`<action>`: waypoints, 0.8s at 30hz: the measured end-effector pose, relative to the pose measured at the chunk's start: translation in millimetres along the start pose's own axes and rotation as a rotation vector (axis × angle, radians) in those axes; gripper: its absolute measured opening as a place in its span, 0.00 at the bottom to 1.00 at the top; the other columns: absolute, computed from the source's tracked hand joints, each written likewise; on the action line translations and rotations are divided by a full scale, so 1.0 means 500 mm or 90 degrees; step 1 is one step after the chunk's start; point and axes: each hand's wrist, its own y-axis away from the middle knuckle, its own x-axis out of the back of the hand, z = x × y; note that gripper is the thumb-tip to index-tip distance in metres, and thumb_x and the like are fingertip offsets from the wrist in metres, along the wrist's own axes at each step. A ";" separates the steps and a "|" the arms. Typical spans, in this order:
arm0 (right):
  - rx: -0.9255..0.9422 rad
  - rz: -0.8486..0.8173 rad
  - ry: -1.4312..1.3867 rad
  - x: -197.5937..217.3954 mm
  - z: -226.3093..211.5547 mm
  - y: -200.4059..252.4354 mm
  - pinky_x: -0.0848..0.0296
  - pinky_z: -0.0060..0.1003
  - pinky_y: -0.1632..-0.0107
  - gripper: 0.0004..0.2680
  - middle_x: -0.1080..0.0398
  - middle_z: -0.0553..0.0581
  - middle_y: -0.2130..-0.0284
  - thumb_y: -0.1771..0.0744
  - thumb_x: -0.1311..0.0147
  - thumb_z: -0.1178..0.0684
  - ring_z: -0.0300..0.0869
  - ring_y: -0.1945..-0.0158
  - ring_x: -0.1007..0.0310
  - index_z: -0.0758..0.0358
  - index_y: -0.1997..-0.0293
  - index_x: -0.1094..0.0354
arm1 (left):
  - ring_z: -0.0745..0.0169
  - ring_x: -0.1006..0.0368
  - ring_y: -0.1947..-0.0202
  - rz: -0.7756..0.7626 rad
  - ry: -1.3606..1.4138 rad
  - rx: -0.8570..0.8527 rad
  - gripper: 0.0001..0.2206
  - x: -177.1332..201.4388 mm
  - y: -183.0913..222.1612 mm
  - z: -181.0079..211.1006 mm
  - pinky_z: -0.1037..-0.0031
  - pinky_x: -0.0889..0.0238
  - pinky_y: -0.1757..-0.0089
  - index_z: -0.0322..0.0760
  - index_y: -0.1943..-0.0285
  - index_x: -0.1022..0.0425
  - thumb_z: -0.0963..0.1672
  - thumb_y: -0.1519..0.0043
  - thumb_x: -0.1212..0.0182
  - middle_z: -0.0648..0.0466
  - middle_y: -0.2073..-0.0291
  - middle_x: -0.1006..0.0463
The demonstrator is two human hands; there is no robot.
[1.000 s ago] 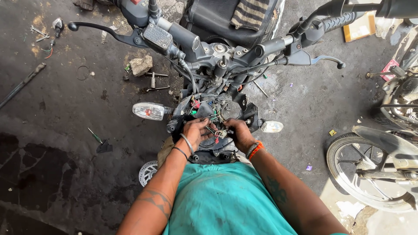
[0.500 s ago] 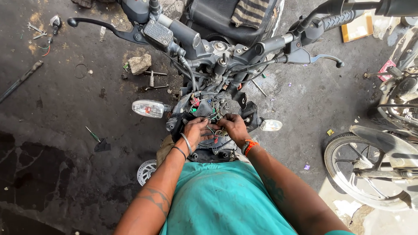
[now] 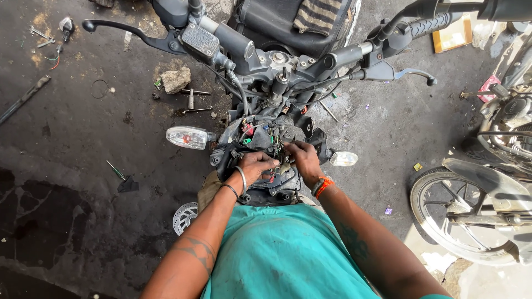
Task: The person works on the front of a motorcycle, manipulating wiring and connectors beneath the handlebar area. They fit the instrument cluster with the speedometer onto the front assembly, adjust it, and continue handling wires and small components around the headlight housing.
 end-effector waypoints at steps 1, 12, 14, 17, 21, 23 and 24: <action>-0.080 0.020 0.026 -0.004 -0.019 0.005 0.30 0.36 0.61 0.12 0.25 0.55 0.68 0.32 0.43 0.47 0.40 0.66 0.28 0.69 0.59 0.25 | 0.68 0.25 0.63 0.004 -0.018 -0.017 0.09 -0.001 -0.007 -0.007 0.73 0.25 0.65 0.34 0.60 0.21 0.45 0.41 0.28 0.56 0.65 0.21; -0.049 -0.062 -0.018 0.049 0.081 -0.052 0.27 0.34 0.61 0.11 0.22 0.54 0.64 0.35 0.50 0.51 0.40 0.66 0.26 0.67 0.57 0.24 | 0.72 0.23 0.64 0.020 -0.075 -0.061 0.10 0.002 0.042 0.008 0.77 0.25 0.66 0.38 0.54 0.22 0.41 0.44 0.30 0.60 0.63 0.20; -0.112 -0.032 -0.070 0.053 0.087 -0.054 0.27 0.34 0.61 0.09 0.23 0.53 0.66 0.35 0.48 0.53 0.40 0.67 0.28 0.67 0.57 0.25 | 0.74 0.22 0.63 0.054 -0.110 -0.097 0.14 0.020 0.092 0.016 0.78 0.25 0.65 0.42 0.51 0.24 0.41 0.46 0.30 0.63 0.61 0.19; -0.115 -0.065 -0.094 0.048 0.074 -0.055 0.30 0.35 0.63 0.07 0.28 0.52 0.69 0.34 0.46 0.54 0.39 0.69 0.30 0.66 0.58 0.27 | 0.55 0.23 0.72 0.327 -0.090 -0.142 0.04 0.065 0.173 0.028 0.66 0.28 0.69 0.34 0.59 0.19 0.39 0.40 0.37 0.50 0.72 0.20; -0.110 -0.037 -0.025 0.032 0.065 -0.056 0.29 0.34 0.63 0.07 0.27 0.52 0.70 0.35 0.47 0.54 0.38 0.69 0.30 0.66 0.58 0.26 | 0.48 0.23 0.58 0.555 -0.481 -0.248 0.07 0.107 0.267 0.032 0.62 0.29 0.56 0.37 0.58 0.22 0.37 0.43 0.39 0.49 0.61 0.21; -0.110 -0.025 -0.013 0.031 0.065 -0.058 0.30 0.35 0.64 0.07 0.27 0.52 0.70 0.35 0.46 0.54 0.38 0.69 0.30 0.66 0.58 0.26 | 0.42 0.26 0.53 0.517 -0.621 -0.291 0.08 0.126 0.274 0.002 0.60 0.31 0.53 0.36 0.58 0.24 0.36 0.45 0.40 0.46 0.56 0.25; -0.099 -0.027 -0.001 0.035 0.066 -0.058 0.29 0.34 0.64 0.08 0.26 0.52 0.70 0.35 0.47 0.54 0.38 0.69 0.29 0.66 0.58 0.26 | 0.42 0.28 0.48 0.417 -0.746 -0.369 0.14 0.132 0.270 -0.016 0.59 0.32 0.51 0.41 0.55 0.23 0.36 0.48 0.40 0.49 0.50 0.26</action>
